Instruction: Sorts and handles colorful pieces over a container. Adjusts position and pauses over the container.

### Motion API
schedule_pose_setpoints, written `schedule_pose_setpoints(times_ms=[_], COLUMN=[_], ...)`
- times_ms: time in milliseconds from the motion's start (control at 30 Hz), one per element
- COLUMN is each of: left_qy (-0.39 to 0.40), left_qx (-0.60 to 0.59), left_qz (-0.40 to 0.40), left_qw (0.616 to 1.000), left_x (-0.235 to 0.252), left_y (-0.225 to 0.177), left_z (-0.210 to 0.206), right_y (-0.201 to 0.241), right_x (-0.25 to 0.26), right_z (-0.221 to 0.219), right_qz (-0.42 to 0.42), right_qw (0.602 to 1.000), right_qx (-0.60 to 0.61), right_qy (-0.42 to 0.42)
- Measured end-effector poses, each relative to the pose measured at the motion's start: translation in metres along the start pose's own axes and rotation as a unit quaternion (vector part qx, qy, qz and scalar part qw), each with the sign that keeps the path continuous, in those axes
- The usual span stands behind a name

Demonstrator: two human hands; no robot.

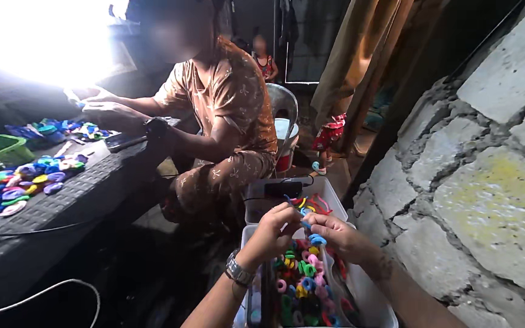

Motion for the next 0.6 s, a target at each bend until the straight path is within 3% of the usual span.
schedule_pose_setpoints(times_ms=[100, 167, 300, 400, 533, 600], left_qy=[-0.054, -0.079, 0.002, 0.053, 0.006, -0.038], left_qx=[-0.033, -0.147, -0.377, -0.428, -0.476, -0.398], left_qz=[0.041, 0.098, 0.133, 0.120, 0.112, 0.101], left_qw=[0.997, 0.981, 0.917, 0.894, 0.872, 0.911], left_x=[0.000, -0.002, -0.004, -0.002, -0.003, -0.002], left_y=[0.008, 0.023, 0.022, 0.010, 0.015, 0.017], left_z=[0.015, 0.018, -0.004, -0.014, -0.009, 0.001], right_y=[0.003, 0.003, 0.002, 0.000, -0.003, -0.001], right_x=[-0.001, 0.000, 0.004, 0.005, 0.001, 0.000], right_z=[0.005, 0.011, 0.013, 0.008, 0.005, 0.005], right_qz=[0.030, 0.030, -0.005, 0.002, -0.004, 0.001], right_qw=[0.999, 0.999, 0.994, 0.995, 0.998, 0.998], right_qx=[0.010, -0.015, -0.086, -0.086, -0.048, -0.029], right_qy=[0.012, -0.016, -0.066, -0.045, -0.049, -0.064])
Point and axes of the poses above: each hand's wrist, its own x-axis towards the middle knuckle, its own z-axis out of the back of the hand, y = z × x, the point moved 10 cm from there along x, towards the middle knuckle, and after that the axes turned 5 degrees about -y, right-handed, at the moved point
